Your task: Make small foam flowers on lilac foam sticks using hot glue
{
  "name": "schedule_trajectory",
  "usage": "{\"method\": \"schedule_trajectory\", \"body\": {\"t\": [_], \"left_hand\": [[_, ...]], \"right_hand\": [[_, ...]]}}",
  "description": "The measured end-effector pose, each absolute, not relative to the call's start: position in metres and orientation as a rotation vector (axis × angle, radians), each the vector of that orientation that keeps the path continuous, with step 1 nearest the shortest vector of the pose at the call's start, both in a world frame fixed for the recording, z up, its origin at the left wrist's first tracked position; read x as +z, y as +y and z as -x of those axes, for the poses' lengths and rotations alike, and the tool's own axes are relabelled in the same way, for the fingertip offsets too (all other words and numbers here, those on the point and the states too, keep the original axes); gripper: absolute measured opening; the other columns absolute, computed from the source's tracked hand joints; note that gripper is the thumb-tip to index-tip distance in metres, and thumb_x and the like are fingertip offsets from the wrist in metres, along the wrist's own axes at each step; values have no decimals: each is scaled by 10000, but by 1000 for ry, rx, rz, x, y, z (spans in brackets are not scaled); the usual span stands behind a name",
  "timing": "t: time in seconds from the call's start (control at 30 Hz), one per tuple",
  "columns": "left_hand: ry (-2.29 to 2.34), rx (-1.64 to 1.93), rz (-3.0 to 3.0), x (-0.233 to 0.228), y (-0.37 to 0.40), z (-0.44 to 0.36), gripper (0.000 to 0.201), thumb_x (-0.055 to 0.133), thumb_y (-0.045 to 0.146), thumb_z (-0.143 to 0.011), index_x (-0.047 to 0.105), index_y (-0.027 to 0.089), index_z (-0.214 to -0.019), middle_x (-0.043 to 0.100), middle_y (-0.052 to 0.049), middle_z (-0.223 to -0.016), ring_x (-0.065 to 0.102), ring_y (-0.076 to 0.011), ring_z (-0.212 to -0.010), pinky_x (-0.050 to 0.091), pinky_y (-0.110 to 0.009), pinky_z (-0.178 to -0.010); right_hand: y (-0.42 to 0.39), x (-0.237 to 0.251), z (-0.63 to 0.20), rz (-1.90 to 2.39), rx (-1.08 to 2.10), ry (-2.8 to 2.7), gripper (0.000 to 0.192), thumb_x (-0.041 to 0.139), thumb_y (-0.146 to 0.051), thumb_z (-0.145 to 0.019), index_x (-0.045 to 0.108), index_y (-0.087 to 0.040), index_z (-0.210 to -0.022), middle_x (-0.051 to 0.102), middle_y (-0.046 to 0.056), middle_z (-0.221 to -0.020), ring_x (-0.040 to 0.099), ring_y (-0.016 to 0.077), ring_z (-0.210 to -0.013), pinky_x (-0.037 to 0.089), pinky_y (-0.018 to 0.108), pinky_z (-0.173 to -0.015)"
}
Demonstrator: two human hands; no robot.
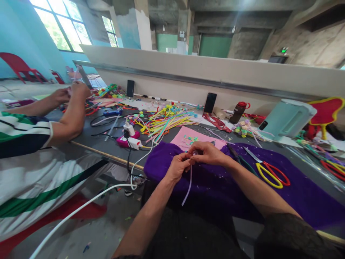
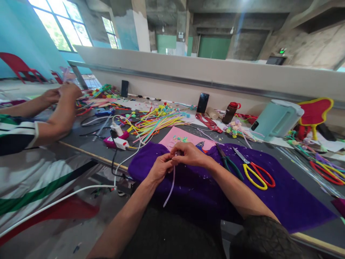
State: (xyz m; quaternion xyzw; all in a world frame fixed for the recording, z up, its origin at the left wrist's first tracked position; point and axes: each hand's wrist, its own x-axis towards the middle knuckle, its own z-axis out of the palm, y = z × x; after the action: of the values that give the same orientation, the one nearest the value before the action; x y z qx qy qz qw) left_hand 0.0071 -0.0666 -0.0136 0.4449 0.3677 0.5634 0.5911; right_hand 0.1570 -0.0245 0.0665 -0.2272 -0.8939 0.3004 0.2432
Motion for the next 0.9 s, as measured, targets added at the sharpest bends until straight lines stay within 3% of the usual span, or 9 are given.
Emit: {"method": "schedule_trajectory", "body": {"t": [0.27, 0.4, 0.43, 0.57, 0.67, 0.9], "left_hand": [[842, 1308, -959, -13, -68, -7, 190, 737, 241, -563, 612, 126, -647, 526, 38, -502, 383, -31, -376, 256, -176, -374], [834, 1328, -854, -10, -67, -4, 241, 762, 279, -549, 610, 129, -661, 549, 33, -523, 384, -23, -365, 247, -164, -360], [830, 1339, -822, -9, -66, -3, 256, 765, 294, -546, 614, 130, -672, 568, 24, -549, 396, -24, -372, 250, -162, -358], [797, 1407, -707, -5, -68, -1, 281, 755, 334, -560, 636, 143, -727, 628, -1, -670, 476, -44, -441, 310, -161, -375], [766, 1449, -659, -3, -69, -7, 269, 759, 304, -562, 650, 154, -757, 644, 3, -698, 532, -63, -510, 392, -176, -446], [723, 1452, -683, 0, -54, -28, 247, 760, 265, -569, 641, 166, -761, 623, 33, -653, 558, -75, -553, 434, -189, -512]], "right_hand": [[-23, 61, -155, 655, 785, -2429, 122, 594, -223, -742, 615, -151, -838, 584, -9, -673, 511, 94, -567, 382, 200, -520], [-23, 71, -160, 651, 812, -2371, 500, 689, -319, -668, 536, -182, -1124, 594, 63, -1021, 558, 116, -683, 432, 232, -583], [-23, 73, -163, 674, 835, -2325, 517, 685, -334, -672, 525, -188, -1141, 585, 69, -1056, 562, 117, -692, 436, 234, -585], [-30, 71, -172, 802, 1096, -2094, 248, 583, -367, -765, 616, -156, -890, 627, 21, -769, 543, 96, -559, 395, 202, -485], [-38, 56, -173, 868, 1308, -1964, 265, 580, -407, -759, 615, -146, -789, 590, -8, -617, 515, 83, -464, 341, 179, -392], [-40, 31, -163, 856, 1413, -1684, 293, 620, -370, -721, 594, -147, -910, 609, -1, -721, 536, 69, -476, 329, 152, -346]]}}
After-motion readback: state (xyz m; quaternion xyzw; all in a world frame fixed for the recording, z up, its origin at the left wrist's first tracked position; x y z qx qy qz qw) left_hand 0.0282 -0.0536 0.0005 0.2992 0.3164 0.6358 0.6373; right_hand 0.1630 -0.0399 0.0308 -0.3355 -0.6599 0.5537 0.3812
